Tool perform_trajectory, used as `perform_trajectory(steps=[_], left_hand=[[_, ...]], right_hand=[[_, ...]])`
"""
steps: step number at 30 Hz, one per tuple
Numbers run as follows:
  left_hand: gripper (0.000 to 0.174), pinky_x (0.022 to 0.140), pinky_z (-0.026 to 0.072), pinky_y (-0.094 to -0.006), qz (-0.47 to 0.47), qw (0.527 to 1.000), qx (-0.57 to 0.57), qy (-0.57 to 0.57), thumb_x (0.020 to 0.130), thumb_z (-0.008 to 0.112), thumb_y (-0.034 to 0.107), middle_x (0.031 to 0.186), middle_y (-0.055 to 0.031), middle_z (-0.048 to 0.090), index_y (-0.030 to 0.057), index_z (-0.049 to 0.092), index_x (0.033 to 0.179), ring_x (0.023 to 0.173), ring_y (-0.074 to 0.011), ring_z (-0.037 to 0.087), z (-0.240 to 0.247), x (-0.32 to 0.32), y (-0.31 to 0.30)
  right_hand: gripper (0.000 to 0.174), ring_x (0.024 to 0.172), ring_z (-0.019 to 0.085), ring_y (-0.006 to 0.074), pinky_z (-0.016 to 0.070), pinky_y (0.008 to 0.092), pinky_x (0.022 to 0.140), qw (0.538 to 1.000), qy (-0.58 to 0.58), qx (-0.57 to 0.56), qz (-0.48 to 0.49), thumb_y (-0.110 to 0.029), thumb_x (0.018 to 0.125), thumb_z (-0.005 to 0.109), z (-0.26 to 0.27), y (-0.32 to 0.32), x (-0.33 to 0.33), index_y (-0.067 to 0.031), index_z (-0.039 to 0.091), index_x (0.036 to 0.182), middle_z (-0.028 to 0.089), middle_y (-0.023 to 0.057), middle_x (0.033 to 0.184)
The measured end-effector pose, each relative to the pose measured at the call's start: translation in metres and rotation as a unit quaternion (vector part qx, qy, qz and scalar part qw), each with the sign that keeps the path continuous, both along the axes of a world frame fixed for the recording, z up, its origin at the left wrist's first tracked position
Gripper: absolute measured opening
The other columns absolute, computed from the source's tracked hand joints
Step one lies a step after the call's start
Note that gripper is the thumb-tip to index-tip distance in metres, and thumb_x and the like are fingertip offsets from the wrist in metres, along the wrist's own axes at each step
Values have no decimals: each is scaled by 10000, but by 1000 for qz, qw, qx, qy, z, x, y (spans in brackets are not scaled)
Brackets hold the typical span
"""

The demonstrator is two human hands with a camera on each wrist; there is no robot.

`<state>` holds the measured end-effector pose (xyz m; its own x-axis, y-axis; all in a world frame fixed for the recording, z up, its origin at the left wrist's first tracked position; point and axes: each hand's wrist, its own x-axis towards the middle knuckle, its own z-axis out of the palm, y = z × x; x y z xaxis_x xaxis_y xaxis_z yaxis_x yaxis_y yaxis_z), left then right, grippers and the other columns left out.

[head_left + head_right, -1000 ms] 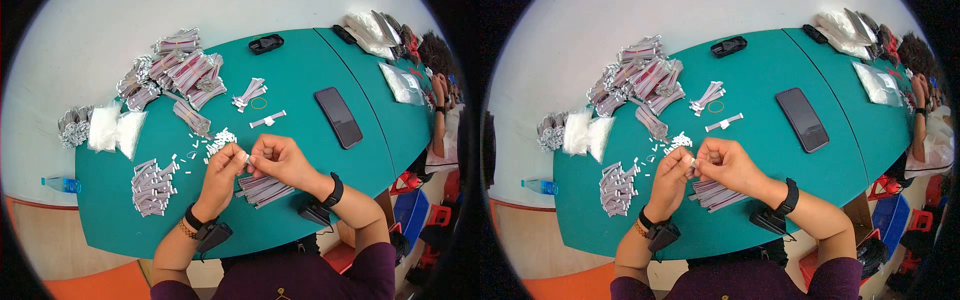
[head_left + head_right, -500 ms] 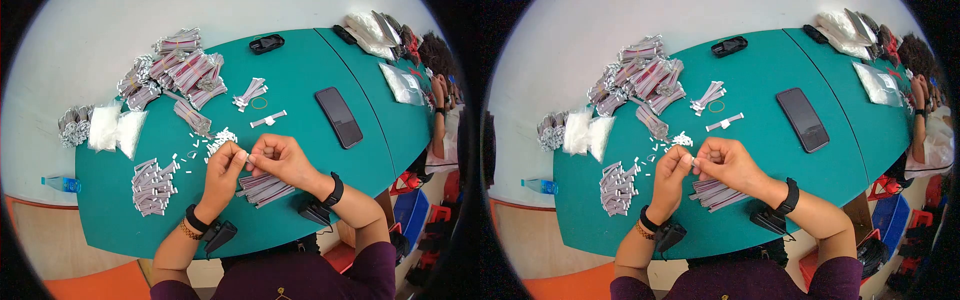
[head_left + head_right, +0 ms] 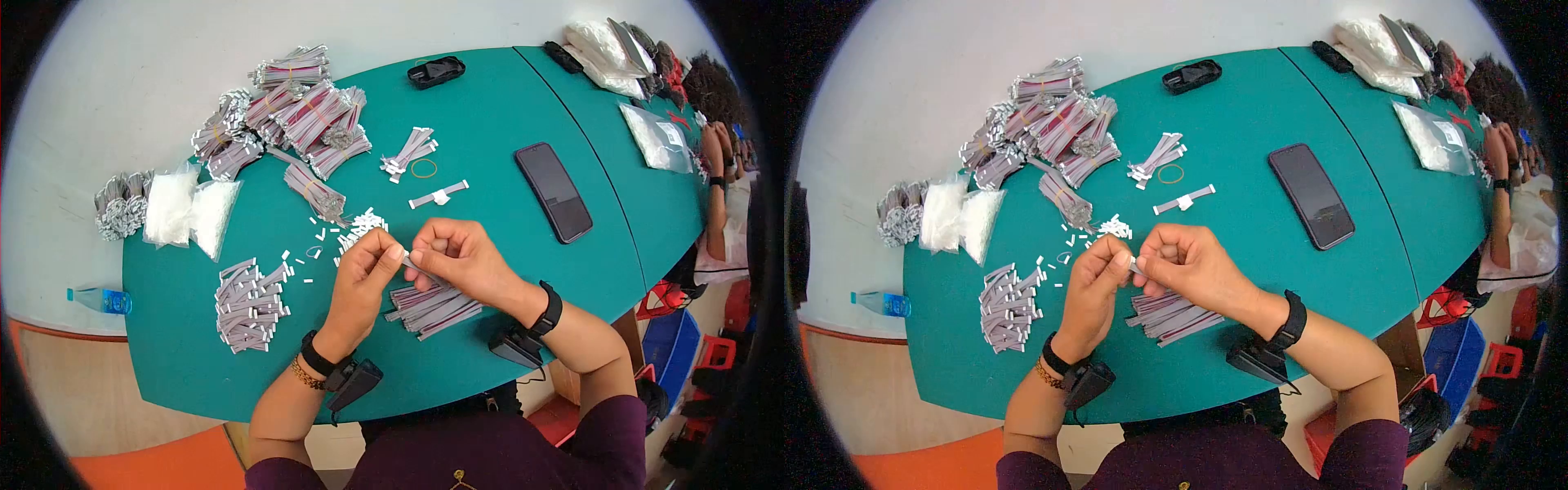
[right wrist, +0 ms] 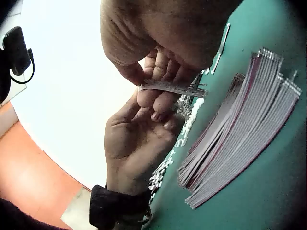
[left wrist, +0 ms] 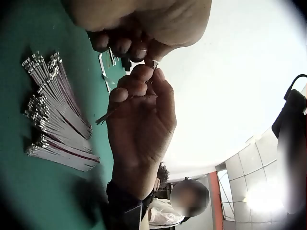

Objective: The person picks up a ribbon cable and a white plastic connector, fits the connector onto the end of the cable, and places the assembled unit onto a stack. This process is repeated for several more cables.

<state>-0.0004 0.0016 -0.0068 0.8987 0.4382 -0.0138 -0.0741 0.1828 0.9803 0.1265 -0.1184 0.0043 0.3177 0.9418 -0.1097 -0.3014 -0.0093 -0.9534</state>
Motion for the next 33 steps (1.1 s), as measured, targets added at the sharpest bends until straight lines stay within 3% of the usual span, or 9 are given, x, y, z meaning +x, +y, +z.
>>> perform_trajectory(steps=[6, 12, 27, 33], left_hand=[[202, 598, 315, -199, -7, 999, 42, 9, 925, 533, 192, 704, 56, 430, 58, 494, 779, 660, -28, 368, 1, -2, 5], [194, 573, 318, -210, 40, 981, 192, 0, 910, 543, 160, 688, 41, 437, 34, 492, 770, 643, -38, 383, -2, -1, 2], [195, 566, 313, -205, 44, 982, 182, -12, 914, 541, 160, 679, 40, 428, 38, 483, 773, 631, -34, 371, 1, 0, 1], [185, 625, 311, -206, 17, 994, 108, 4, 914, 541, 189, 720, 48, 430, 64, 487, 789, 684, -40, 372, 4, 0, 0]], right_hand=[[120, 618, 599, 79, 489, 203, 572, 1000, 13, -8, 13, -132, 898, 578, 0, 0, 1, -23, 551, 857, 649, 59, 759], [114, 628, 590, 69, 492, 205, 576, 999, -34, -2, -13, -108, 904, 555, -2, -1, -7, -13, 541, 841, 638, 47, 747], [118, 636, 595, 73, 499, 214, 585, 1000, -6, 5, -15, -126, 908, 552, -2, -2, -5, -21, 546, 855, 640, 52, 753], [145, 626, 600, 90, 502, 226, 574, 999, 31, -6, 11, -151, 913, 551, 1, -2, -1, -15, 550, 864, 640, 64, 756]])
